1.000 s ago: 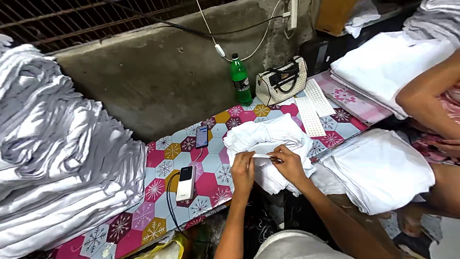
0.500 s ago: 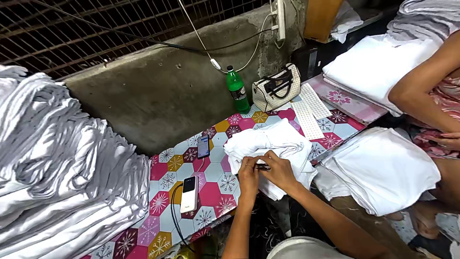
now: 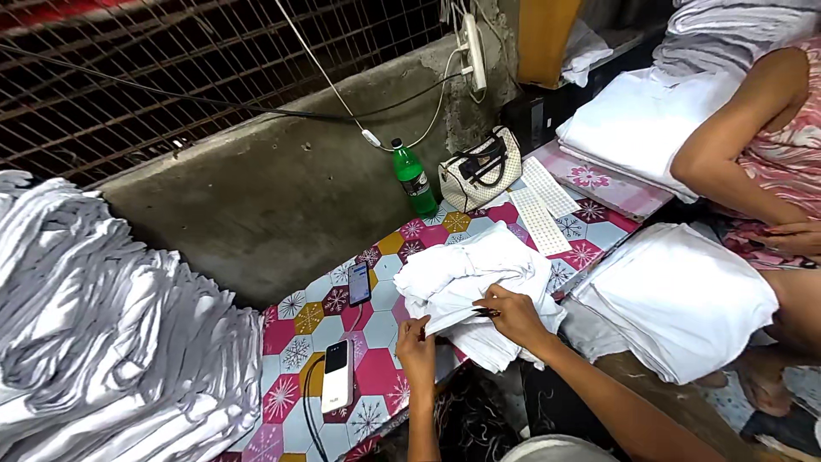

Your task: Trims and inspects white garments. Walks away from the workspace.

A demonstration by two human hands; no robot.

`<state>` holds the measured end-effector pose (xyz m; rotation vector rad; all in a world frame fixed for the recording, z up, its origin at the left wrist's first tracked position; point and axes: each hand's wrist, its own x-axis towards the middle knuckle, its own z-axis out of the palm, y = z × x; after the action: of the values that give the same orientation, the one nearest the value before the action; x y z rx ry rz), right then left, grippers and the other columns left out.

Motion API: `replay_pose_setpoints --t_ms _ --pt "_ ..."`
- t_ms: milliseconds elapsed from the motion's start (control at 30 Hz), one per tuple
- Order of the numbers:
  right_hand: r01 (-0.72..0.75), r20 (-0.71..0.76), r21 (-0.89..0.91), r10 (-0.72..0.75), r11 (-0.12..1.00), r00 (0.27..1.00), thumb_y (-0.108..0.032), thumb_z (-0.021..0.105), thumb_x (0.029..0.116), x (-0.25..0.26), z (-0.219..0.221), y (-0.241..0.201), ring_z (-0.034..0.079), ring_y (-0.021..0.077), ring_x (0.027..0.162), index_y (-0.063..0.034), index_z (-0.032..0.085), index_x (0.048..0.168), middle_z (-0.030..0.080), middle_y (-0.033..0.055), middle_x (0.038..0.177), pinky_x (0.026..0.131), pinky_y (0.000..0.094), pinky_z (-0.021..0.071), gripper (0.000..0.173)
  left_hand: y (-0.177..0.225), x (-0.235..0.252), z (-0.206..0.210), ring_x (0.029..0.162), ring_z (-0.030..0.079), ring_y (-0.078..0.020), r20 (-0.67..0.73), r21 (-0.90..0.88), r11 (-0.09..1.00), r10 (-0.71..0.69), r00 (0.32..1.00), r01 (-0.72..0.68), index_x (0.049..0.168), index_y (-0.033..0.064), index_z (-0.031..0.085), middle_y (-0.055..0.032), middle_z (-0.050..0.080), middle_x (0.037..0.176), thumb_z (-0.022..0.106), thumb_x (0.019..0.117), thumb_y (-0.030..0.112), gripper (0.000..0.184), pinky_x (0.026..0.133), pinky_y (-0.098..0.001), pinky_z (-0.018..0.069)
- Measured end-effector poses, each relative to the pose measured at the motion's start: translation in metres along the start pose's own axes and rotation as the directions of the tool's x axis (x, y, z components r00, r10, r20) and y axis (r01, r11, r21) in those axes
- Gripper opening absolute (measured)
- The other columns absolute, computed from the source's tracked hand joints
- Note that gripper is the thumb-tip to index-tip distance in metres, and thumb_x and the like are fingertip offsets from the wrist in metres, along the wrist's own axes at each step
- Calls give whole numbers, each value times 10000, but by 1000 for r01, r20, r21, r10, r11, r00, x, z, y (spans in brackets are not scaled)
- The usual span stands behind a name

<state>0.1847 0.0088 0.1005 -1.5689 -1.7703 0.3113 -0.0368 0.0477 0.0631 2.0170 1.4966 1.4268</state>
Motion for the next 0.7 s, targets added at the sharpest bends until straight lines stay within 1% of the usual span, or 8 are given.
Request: replay_pose_setpoints --t_ms 100,167,233,333,400,467,600,700 --pt "-36 -13 18 37 999 999 -39 684 865 -10 6 5 716 328 764 -106 814 1043 733 143 971 647 551 567 230 10 -27 -8 759 705 -228 71 29 994 -109 992 107 936 -38 776 -196 708 916 719 817 -3 137 679 -355 601" --pt "33 -100 18 -31 999 994 -37 704 840 -9 16 1 702 293 689 -88 813 998 726 127 908 584 507 566 198 23 -32 -9 995 692 -355 237 112 979 -193 952 170 1100 -21 758 -237 693 1095 746 861 56 252 842 -504 578" --pt "157 -202 3 -154 988 967 -40 710 812 -6 27 -6 677 249 621 -75 806 946 709 108 843 530 441 556 169 43 -30 1 1145 630 -411 271 105 993 -84 959 57 1247 -9 697 -259 633 1257 805 829 152 460 931 -556 543" --pt "264 -305 -97 -282 960 910 -72 707 793 -2 40 -15 638 224 574 -70 779 910 688 98 817 489 382 525 138 50 -21 27 978 715 -329 74 53 983 172 982 -176 1106 -38 730 -197 720 1067 723 785 68 339 844 -466 596" --pt "235 -342 -177 -284 956 896 -82 714 790 1 43 -7 638 247 564 -71 767 940 694 112 841 475 397 518 159 43 -12 30 788 718 -239 -42 8 984 179 983 -179 964 -56 752 -157 723 875 675 819 14 178 737 -369 604" --pt "171 -357 -207 -237 963 904 -91 746 768 5 42 10 654 270 566 -59 762 965 703 132 871 472 429 533 200 41 -8 22 704 699 -172 -94 -32 995 86 992 -89 912 -57 756 -141 719 811 691 829 17 129 687 -298 595" --pt "148 -388 -145 -194 978 901 -180 762 776 3 40 6 667 250 592 -38 739 931 704 127 869 477 412 533 211 46 -18 28 894 731 -318 -17 128 984 127 992 -124 1075 -38 744 -193 727 1007 702 873 103 250 743 -470 610" --pt "134 -361 -158 -184 978 914 -134 771 772 5 47 -4 665 275 581 -37 728 969 711 145 919 465 430 527 224 45 -10 43 810 733 -303 -62 161 956 259 964 -246 944 -40 755 -187 723 920 676 821 20 158 673 -420 610"
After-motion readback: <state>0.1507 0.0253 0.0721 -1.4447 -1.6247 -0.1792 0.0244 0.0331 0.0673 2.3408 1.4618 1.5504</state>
